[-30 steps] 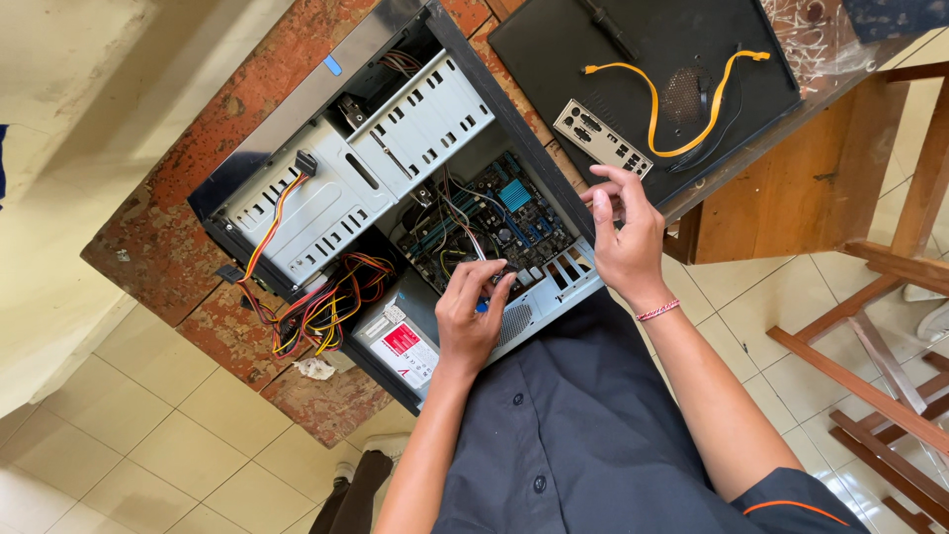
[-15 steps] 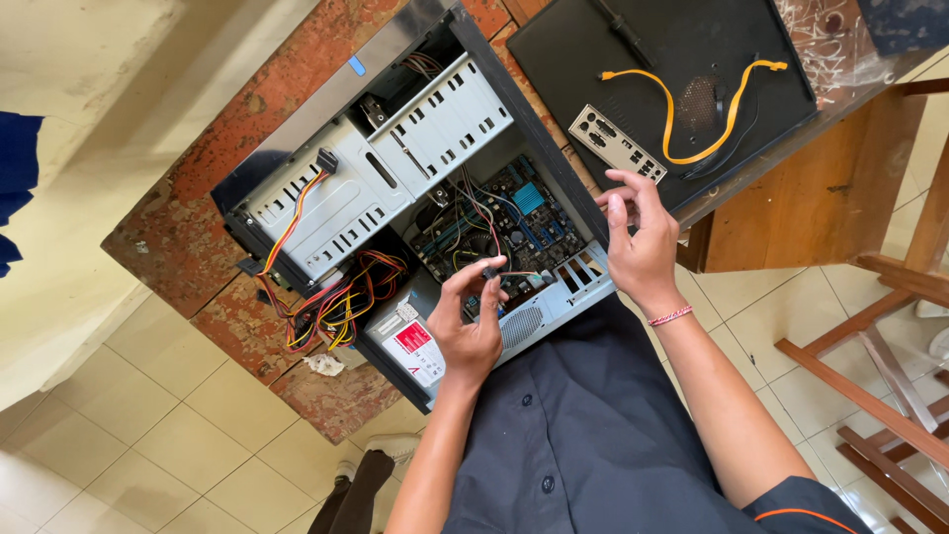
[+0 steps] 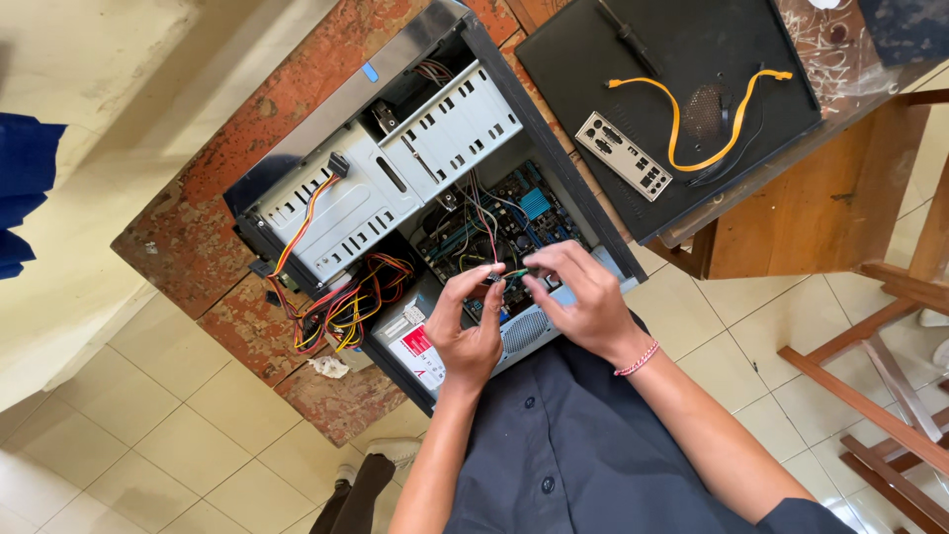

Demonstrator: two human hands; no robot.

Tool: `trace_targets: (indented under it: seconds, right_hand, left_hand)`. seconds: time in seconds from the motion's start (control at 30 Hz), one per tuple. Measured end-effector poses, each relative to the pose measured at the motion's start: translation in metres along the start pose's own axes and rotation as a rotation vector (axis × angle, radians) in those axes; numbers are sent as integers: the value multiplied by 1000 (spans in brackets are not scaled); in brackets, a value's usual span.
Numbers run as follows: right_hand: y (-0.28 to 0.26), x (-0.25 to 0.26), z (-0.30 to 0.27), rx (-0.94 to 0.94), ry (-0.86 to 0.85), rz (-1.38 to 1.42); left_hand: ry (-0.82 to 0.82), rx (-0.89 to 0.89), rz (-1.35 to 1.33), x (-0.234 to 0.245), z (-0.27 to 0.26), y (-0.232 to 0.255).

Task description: The person works inside an open desktop computer case, repeatedly connecting and disconnecting small internal cables to the motherboard. They handle several ribbon and power cables, routing them around the motherboard and power supply area. The side panel and a screwdriver rest on the table nearby.

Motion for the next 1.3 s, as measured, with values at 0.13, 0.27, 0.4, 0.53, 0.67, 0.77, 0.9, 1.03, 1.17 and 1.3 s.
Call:
trace_targets:
  seconds: [0.13, 0.27, 0.4, 0.53, 0.67, 0.77, 0.9, 1.03, 1.17, 1.3]
  right_hand:
    - [4, 4, 2, -143, -95, 146]
    - [1, 6, 2, -319, -167, 327]
    - [-1, -3, -6, -397, -60, 626]
    - [-18, 1, 3, -354, -8, 712]
    - [-26, 4, 7, -329, -6, 701]
    - [-27, 5, 8, -314, 4, 694]
    - [-26, 7, 3, -328, 7, 674]
    - [-10, 3, -6, -416, 73, 688]
    - [-2, 8, -2, -523, 135, 713]
    - [-1, 9, 0, -659, 139, 789]
  left_hand:
    - [40, 103, -39, 0, -5, -7]
    - [124, 246, -148, 4, -8, -22]
    - [202, 366, -225, 10, -14, -42]
    - [230, 394, -221, 11, -17, -48]
    - [236, 395, -212, 9, -21, -48]
    - [241, 397, -208, 9, -21, -48]
    - [253, 409, -219, 12, -23, -50]
    - [243, 465, -271, 21, -27, -65]
    - [153, 486, -269, 25, -20, -62]
    - [31, 562, -269, 27, -17, -57]
Point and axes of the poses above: each hand's wrist, its own z-axis towards the middle knuckle, its own x-axis out of the back of the hand, y = z × x, the point moved 2 cm from there along z, towards the middle knuckle, and after that the axes turned 10 degrees about -z, right-handed, at the moved point
